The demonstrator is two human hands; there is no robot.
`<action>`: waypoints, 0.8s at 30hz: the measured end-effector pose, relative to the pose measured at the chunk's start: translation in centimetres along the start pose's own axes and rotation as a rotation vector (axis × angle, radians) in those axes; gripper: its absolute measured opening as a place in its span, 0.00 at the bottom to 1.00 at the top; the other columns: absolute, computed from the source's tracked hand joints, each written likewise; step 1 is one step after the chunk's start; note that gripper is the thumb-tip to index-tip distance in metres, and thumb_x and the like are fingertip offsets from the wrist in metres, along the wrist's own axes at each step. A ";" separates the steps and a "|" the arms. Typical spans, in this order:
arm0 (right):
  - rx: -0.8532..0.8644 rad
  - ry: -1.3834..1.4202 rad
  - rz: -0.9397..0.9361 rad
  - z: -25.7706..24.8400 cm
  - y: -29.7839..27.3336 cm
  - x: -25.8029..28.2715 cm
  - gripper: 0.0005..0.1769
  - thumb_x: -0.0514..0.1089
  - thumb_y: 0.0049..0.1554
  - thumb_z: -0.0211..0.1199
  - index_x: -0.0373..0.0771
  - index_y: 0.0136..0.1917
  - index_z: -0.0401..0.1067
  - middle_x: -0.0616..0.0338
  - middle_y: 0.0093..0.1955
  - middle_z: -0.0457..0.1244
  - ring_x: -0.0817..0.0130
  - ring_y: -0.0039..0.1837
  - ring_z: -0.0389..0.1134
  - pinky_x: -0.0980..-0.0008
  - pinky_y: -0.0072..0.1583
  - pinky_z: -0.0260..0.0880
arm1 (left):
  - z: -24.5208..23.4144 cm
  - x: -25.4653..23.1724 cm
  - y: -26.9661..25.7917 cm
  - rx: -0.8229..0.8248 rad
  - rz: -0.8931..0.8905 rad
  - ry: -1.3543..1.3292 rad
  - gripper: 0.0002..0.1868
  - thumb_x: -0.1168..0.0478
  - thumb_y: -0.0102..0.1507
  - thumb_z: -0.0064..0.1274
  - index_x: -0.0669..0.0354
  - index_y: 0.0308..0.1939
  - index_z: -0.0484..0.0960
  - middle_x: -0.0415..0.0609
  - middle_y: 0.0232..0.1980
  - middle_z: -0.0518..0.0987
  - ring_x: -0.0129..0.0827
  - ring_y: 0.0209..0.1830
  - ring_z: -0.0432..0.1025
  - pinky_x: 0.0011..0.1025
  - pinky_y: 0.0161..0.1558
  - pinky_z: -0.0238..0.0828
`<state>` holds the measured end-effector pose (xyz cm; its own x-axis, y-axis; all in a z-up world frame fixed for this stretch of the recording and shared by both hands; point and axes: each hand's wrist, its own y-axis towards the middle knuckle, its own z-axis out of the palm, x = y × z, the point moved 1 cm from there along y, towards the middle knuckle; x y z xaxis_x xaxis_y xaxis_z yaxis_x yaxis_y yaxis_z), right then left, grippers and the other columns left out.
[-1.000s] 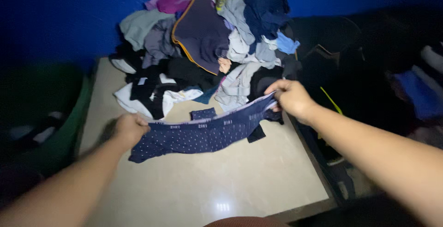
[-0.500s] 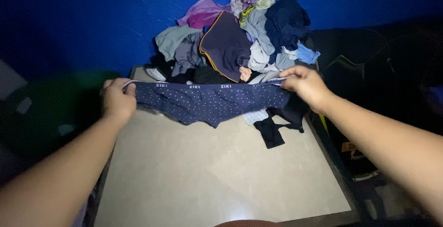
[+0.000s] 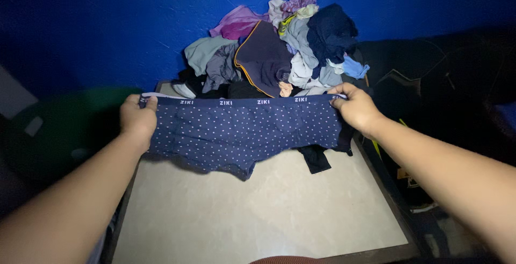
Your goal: The person folds items of clothing by hand on a low surface. They lay each garment flat, fold the sides inward, and roll the fabric into a compact bundle.
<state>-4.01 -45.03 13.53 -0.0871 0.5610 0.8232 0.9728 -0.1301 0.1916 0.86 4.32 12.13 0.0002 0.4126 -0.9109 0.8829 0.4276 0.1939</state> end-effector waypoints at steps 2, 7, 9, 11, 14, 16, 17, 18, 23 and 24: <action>0.007 -0.015 0.084 -0.2 -0.4 0.3 0.10 0.38 0.59 0.60 0.35 0.54 0.75 0.59 0.44 0.69 0.70 0.46 0.69 0.70 0.50 0.69 | 0.0 -0.1 0.0 -0.009 0.000 0.080 0.15 0.58 0.69 0.54 0.63 0.55 0.78 0.54 0.47 0.82 0.41 0.45 0.76 0.39 0.49 0.70; 0.024 0.107 0.215 0.3 -0.7 0.7 0.11 0.39 0.61 0.60 0.36 0.56 0.74 0.59 0.40 0.67 0.68 0.39 0.66 0.68 0.41 0.66 | 0.1 0.5 0.0 -0.049 0.016 0.084 0.15 0.57 0.68 0.55 0.62 0.55 0.79 0.53 0.48 0.82 0.40 0.46 0.76 0.38 0.50 0.71; 0.029 0.146 0.219 0.4 -0.6 0.3 0.11 0.40 0.61 0.60 0.36 0.55 0.74 0.60 0.39 0.66 0.70 0.37 0.66 0.70 0.39 0.68 | 0.1 0.5 0.0 -0.042 0.015 0.060 0.16 0.56 0.68 0.56 0.63 0.55 0.79 0.53 0.48 0.82 0.40 0.45 0.77 0.39 0.49 0.71; -0.029 -0.033 0.069 0.5 -0.5 -0.1 0.10 0.39 0.59 0.62 0.34 0.53 0.76 0.60 0.41 0.66 0.73 0.38 0.67 0.70 0.39 0.70 | 0.0 0.2 -0.2 -0.035 -0.033 0.056 0.16 0.56 0.68 0.55 0.63 0.55 0.79 0.53 0.47 0.82 0.40 0.44 0.77 0.39 0.47 0.71; -0.044 -0.149 0.104 1.0 -0.3 0.0 0.16 0.37 0.56 0.66 0.36 0.58 0.73 0.55 0.41 0.66 0.69 0.37 0.66 0.67 0.39 0.67 | 1.2 -1.1 -0.3 0.107 -0.282 -0.241 0.14 0.57 0.67 0.55 0.62 0.51 0.79 0.52 0.45 0.82 0.39 0.41 0.78 0.40 0.42 0.76; 0.043 -0.062 0.237 1.7 -0.4 1.0 0.20 0.38 0.56 0.66 0.38 0.62 0.71 0.52 0.41 0.66 0.67 0.37 0.66 0.66 0.39 0.68 | 2.5 -2.1 -0.5 0.272 -0.391 -0.308 0.11 0.59 0.66 0.56 0.59 0.50 0.79 0.52 0.44 0.82 0.41 0.38 0.76 0.40 0.35 0.67; 0.124 0.041 0.313 2.4 -0.5 1.8 0.20 0.38 0.56 0.65 0.39 0.63 0.70 0.53 0.42 0.66 0.67 0.37 0.66 0.67 0.40 0.70 | 3.5 -2.8 -0.8 0.419 -0.406 -0.369 0.10 0.60 0.65 0.55 0.57 0.49 0.79 0.51 0.45 0.82 0.39 0.40 0.78 0.38 0.39 0.72; 0.206 0.143 0.391 3.0 -0.8 2.8 0.20 0.39 0.57 0.63 0.39 0.63 0.70 0.54 0.43 0.66 0.67 0.38 0.66 0.67 0.40 0.72 | 4.5 -3.6 -1.2 0.567 -0.422 -0.430 0.09 0.61 0.65 0.55 0.55 0.48 0.80 0.50 0.45 0.83 0.38 0.42 0.79 0.35 0.42 0.77; 0.559 0.341 0.309 7.1 -4.0 9.0 0.28 0.51 0.56 0.63 0.50 0.69 0.64 0.67 0.50 0.68 0.75 0.49 0.69 0.70 0.50 0.70 | 7.9 -8.5 -6.0 0.946 -0.391 -0.483 0.13 0.61 0.62 0.56 0.61 0.49 0.76 0.58 0.50 0.83 0.46 0.48 0.81 0.45 0.51 0.82; 0.592 0.370 0.280 7.9 -4.4 10.0 0.29 0.51 0.57 0.63 0.51 0.70 0.63 0.66 0.51 0.67 0.76 0.49 0.67 0.70 0.50 0.68 | 8.3 -9.5 -7.0 1.000 -0.367 -0.462 0.14 0.60 0.62 0.56 0.61 0.50 0.76 0.56 0.51 0.83 0.44 0.48 0.81 0.45 0.50 0.82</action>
<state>-7.43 -32.36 16.67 0.2153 0.2464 0.9450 0.9130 0.2927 -0.2843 -1.44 -9.30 16.42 -0.3434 -0.0258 -0.9388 0.8421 -0.4510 -0.2956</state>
